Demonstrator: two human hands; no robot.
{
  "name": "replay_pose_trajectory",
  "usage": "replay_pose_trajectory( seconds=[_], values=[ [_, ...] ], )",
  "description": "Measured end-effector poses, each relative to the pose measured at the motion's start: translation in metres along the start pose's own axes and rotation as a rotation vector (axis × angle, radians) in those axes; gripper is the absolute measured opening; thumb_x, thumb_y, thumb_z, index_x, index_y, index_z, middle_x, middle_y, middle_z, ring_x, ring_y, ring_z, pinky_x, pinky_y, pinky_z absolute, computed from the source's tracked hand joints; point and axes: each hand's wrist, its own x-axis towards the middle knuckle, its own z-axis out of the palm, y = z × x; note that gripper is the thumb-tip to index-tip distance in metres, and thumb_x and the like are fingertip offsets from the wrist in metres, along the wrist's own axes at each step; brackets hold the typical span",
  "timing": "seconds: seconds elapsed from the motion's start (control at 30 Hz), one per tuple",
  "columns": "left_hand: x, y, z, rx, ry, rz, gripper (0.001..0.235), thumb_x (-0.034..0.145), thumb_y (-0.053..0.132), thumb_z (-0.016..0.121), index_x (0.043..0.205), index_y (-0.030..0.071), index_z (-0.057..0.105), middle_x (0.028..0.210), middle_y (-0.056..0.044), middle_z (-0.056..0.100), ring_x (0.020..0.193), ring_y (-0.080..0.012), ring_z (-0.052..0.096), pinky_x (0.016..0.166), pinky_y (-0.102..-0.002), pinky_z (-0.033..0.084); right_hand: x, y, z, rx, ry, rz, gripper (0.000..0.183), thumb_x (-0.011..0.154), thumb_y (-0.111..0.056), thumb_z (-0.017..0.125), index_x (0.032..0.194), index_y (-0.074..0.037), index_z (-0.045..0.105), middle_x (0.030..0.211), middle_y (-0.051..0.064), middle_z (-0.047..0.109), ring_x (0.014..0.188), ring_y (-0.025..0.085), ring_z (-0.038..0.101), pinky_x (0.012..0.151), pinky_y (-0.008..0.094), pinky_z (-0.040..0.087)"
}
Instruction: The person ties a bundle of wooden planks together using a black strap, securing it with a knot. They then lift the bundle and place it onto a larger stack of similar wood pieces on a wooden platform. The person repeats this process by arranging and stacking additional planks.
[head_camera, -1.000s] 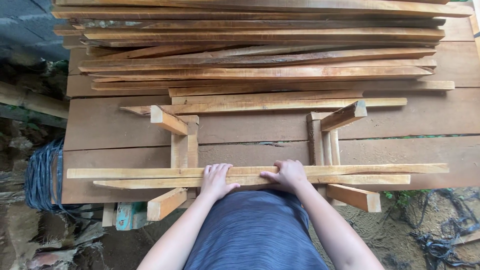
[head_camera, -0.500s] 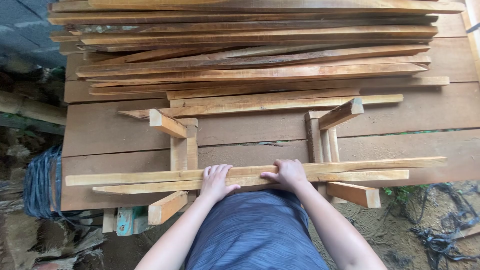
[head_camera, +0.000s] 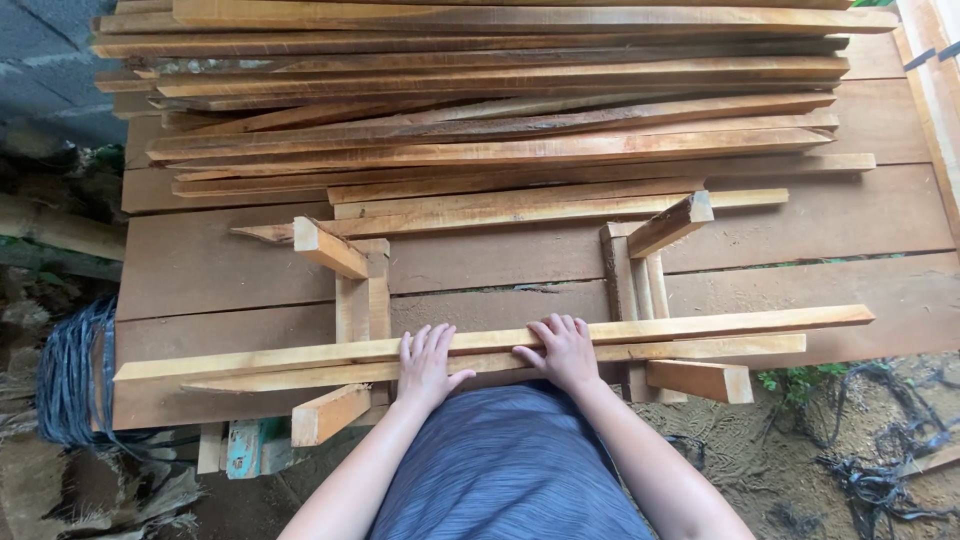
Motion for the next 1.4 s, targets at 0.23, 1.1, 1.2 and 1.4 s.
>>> replay_pose_trajectory(
  seconds=[0.23,1.1,1.2,1.4],
  values=[
    [-0.004,0.003,-0.005,0.004,0.059,0.011,0.096,0.076,0.068,0.074,0.148,0.011,0.045,0.148,-0.007,0.048,0.142,-0.0268,0.036,0.122,-0.053,0.017,0.01,0.016,0.023,0.005,-0.068,0.009,0.046,0.092,-0.057,0.064,0.105,-0.014,0.074,0.105,0.006,0.07,0.11,0.027,0.061,0.106,0.042,0.042],
    [0.028,0.01,-0.026,0.007,-0.322,-0.118,0.097,0.069,0.071,0.082,0.142,0.015,0.052,0.14,-0.008,0.058,0.136,-0.0256,0.049,0.116,-0.045,0.032,0.047,0.007,0.001,-0.038,-0.772,0.258,0.093,0.073,-0.094,0.048,0.113,-0.013,0.075,0.101,0.016,0.077,0.101,0.032,0.074,0.09,0.044,0.057],
    [0.042,0.015,-0.036,0.03,-0.418,-0.15,0.098,0.067,0.069,0.086,0.14,0.012,0.054,0.139,-0.009,0.06,0.135,-0.0279,0.051,0.114,-0.045,0.036,0.051,0.006,-0.001,-0.017,-0.799,0.287,0.093,0.073,-0.093,0.049,0.111,-0.013,0.075,0.102,0.016,0.077,0.102,0.032,0.073,0.092,0.044,0.056],
    [0.083,0.018,-0.046,0.072,-0.662,-0.175,0.089,0.071,0.069,0.083,0.133,0.008,0.065,0.133,-0.013,0.068,0.128,-0.0289,0.06,0.114,-0.047,0.038,0.067,0.014,0.001,0.186,-0.82,0.481,0.075,0.082,-0.08,0.053,0.112,-0.015,0.077,0.107,0.012,0.076,0.103,0.029,0.071,0.092,0.043,0.055]
  ],
)
